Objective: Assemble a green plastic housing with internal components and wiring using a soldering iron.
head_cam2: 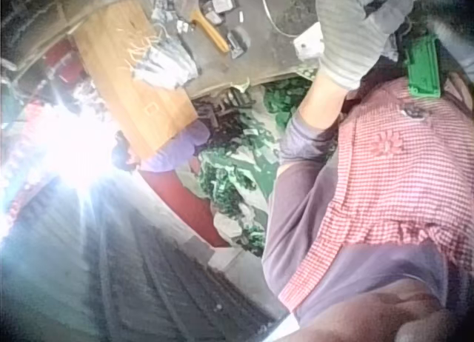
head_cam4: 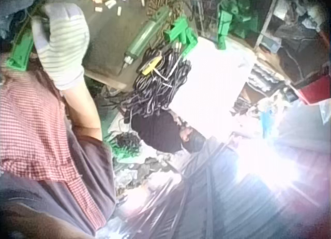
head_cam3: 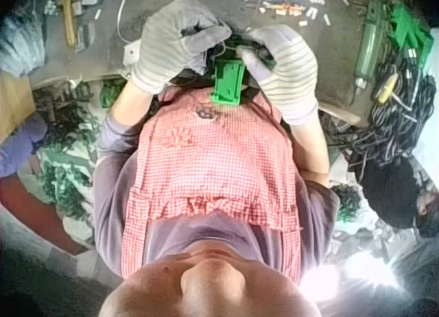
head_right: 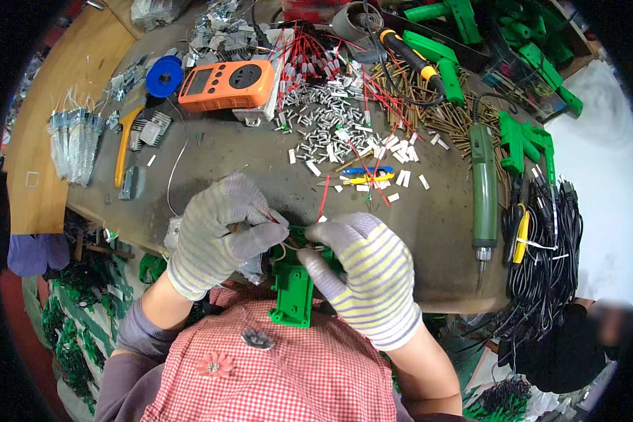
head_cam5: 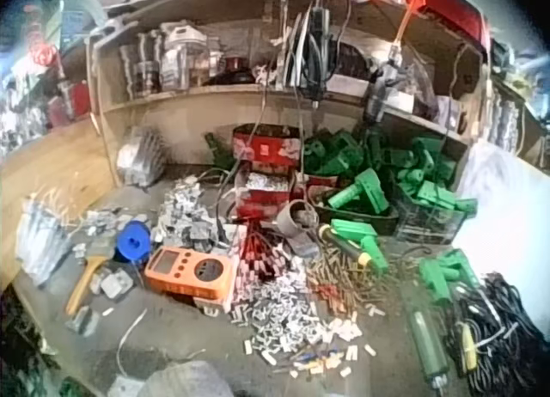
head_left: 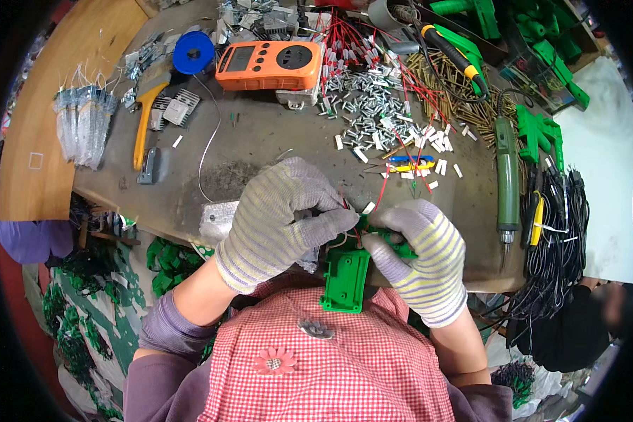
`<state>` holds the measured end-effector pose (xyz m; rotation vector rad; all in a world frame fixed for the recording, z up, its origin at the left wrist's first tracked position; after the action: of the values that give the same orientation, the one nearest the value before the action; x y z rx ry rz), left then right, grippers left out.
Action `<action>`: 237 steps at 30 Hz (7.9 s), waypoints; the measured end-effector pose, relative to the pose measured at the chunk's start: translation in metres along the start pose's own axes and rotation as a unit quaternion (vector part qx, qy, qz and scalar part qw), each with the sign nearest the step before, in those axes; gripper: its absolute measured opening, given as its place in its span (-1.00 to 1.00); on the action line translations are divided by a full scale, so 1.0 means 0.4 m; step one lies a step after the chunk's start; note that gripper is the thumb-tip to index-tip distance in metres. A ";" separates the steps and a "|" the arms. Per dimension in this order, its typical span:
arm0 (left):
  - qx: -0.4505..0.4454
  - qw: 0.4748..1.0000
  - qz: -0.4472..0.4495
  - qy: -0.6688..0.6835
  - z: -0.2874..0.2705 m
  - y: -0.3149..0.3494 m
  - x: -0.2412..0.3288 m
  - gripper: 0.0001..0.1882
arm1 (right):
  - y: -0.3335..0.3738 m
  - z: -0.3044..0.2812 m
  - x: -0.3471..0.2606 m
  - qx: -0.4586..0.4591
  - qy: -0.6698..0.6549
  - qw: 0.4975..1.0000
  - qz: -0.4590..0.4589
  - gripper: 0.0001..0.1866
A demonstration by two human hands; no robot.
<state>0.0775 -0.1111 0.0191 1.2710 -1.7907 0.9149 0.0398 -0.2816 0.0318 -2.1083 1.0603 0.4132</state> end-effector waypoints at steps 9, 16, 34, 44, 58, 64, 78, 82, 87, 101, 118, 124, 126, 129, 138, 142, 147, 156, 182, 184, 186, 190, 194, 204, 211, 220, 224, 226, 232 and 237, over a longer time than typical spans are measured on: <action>0.007 0.999 0.043 -0.001 0.003 -0.002 0.006 -0.82 | 0.018 0.019 0.011 0.036 -0.009 0.999 -0.004 -0.79; -0.032 0.998 -0.023 -0.040 0.025 -0.022 0.004 -0.82 | 0.034 0.005 0.017 0.043 0.045 0.998 0.005 -0.79; -0.129 0.901 -0.350 0.219 0.000 0.043 0.004 -0.68 | 0.018 0.042 0.054 0.005 -0.141 0.975 0.170 -0.87; -0.061 0.853 0.071 -0.513 0.120 0.027 0.102 -0.88 | 0.028 0.049 0.079 0.027 -0.156 0.966 0.204 -0.90; 0.030 0.993 -0.085 0.078 0.012 0.024 -0.015 -0.91 | 0.005 0.067 0.004 0.064 -0.090 0.986 0.124 -0.87; 0.083 0.995 -0.013 0.057 0.015 0.024 0.002 -0.88 | -0.018 0.075 -0.016 0.020 -0.047 0.997 0.064 -0.84; 0.086 0.988 -0.117 0.044 -0.041 0.048 0.000 -0.74 | -0.026 0.076 -0.002 0.025 -0.068 0.990 0.119 -0.84; 0.036 0.994 -0.104 -0.010 -0.009 0.037 0.005 -0.76 | -0.016 0.073 0.004 0.037 -0.065 0.990 0.121 -0.81; 0.059 0.991 0.025 -0.119 -0.001 0.023 0.055 -0.79 | -0.005 0.071 0.005 0.030 -0.036 0.994 0.101 -0.77; 0.060 0.994 -0.085 0.020 0.017 0.015 0.006 -0.82 | -0.002 0.064 0.004 0.044 -0.060 0.995 0.059 -0.82; 0.006 0.996 0.013 -0.088 0.012 -0.014 0.041 -0.87 | -0.009 -0.031 -0.018 0.072 0.040 0.995 -0.058 -0.77; -0.027 0.986 0.112 -0.125 0.038 0.003 0.063 -0.81 | -0.059 -0.015 -0.041 -0.113 0.141 0.957 -0.228 -0.82; 0.017 0.971 0.144 -0.190 0.040 0.009 0.078 -0.80 | -0.065 -0.010 -0.019 -0.102 0.099 0.978 -0.150 -0.85; 0.113 0.931 0.228 -0.260 0.054 0.046 0.101 -0.80 | 0.020 0.041 0.061 -0.159 -0.357 0.812 0.435 -0.77; 0.048 0.982 0.143 -0.115 0.035 0.014 0.060 -0.81 | -0.060 -0.052 -0.026 -0.118 0.070 0.987 -0.079 -0.71; 0.037 0.985 0.127 -0.107 0.029 0.016 0.054 -0.80 | -0.055 -0.019 -0.055 -0.160 0.191 0.937 -0.244 -0.80; 0.057 0.974 0.152 -0.158 0.036 0.022 0.067 -0.80 | -0.033 -0.005 0.032 -0.127 -0.153 0.963 0.184 -0.85; 0.037 0.979 0.158 -0.122 0.034 0.015 0.063 -0.79 | -0.053 -0.017 -0.020 -0.146 0.112 0.977 -0.107 -0.82; -0.067 0.970 0.121 -0.200 0.071 0.000 0.056 -0.82 | 0.026 -0.042 0.012 -0.021 0.206 0.964 -0.169 -0.84; -0.062 0.975 0.106 -0.185 0.061 0.000 0.046 -0.82 | -0.011 -0.113 0.119 -0.012 0.208 0.978 -0.005 -0.88; -0.061 0.980 0.097 -0.165 0.059 -0.002 0.039 -0.82 | -0.009 -0.175 0.240 0.036 0.281 0.959 0.023 -0.93; -0.039 0.987 0.085 -0.131 0.053 -0.004 0.029 -0.86 | 0.008 -0.153 0.328 -0.042 0.174 0.978 0.105 -0.90; -0.032 0.988 0.094 -0.120 0.053 -0.002 0.024 -0.88 | -0.025 -0.130 0.293 -0.114 0.330 0.937 -0.008 -0.89; -0.015 0.986 0.097 -0.133 0.047 0.003 0.034 -0.88 | 0.017 -0.084 0.154 0.101 -0.120 0.967 0.202 -0.90; -0.010 0.987 0.090 -0.135 0.044 -0.001 0.031 -0.88 | 0.041 -0.018 0.093 0.134 -0.346 0.907 0.198 -0.82; -0.010 0.987 0.092 -0.132 0.046 0.004 0.027 -0.87 | 0.020 -0.013 0.076 0.079 -0.313 0.932 0.167 -0.83; -0.024 0.985 0.094 -0.143 0.048 0.006 0.023 -0.85 | 0.017 -0.011 0.073 0.087 -0.324 0.925 0.176 -0.84; -0.024 0.981 0.105 -0.159 0.047 0.007 0.031 -0.84 | 0.008 -0.006 0.062 0.048 -0.288 0.943 0.162 -0.85; -0.031 0.983 0.093 -0.157 0.036 0.011 0.029 -0.83 | 0.000 -0.004 0.064 0.020 -0.238 0.956 0.171 -0.87; -0.052 0.983 0.058 -0.167 0.037 0.018 0.015 -0.82 | -0.029 0.026 0.028 -0.064 -0.173 0.978 0.100 -0.88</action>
<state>0.0667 -0.1246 0.0165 1.3244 -2.1637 0.6887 0.0563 -0.2757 0.0237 -1.9488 1.0618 0.9338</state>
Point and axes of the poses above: each hand's wrist, its own y-axis away from the middle knuckle, its own z-axis out of the palm, x = y × z, the point moved 7 cm from there along -y, towards the middle knuckle, and after that the axes turned 14 degrees about -z, right-handed, at the moved point
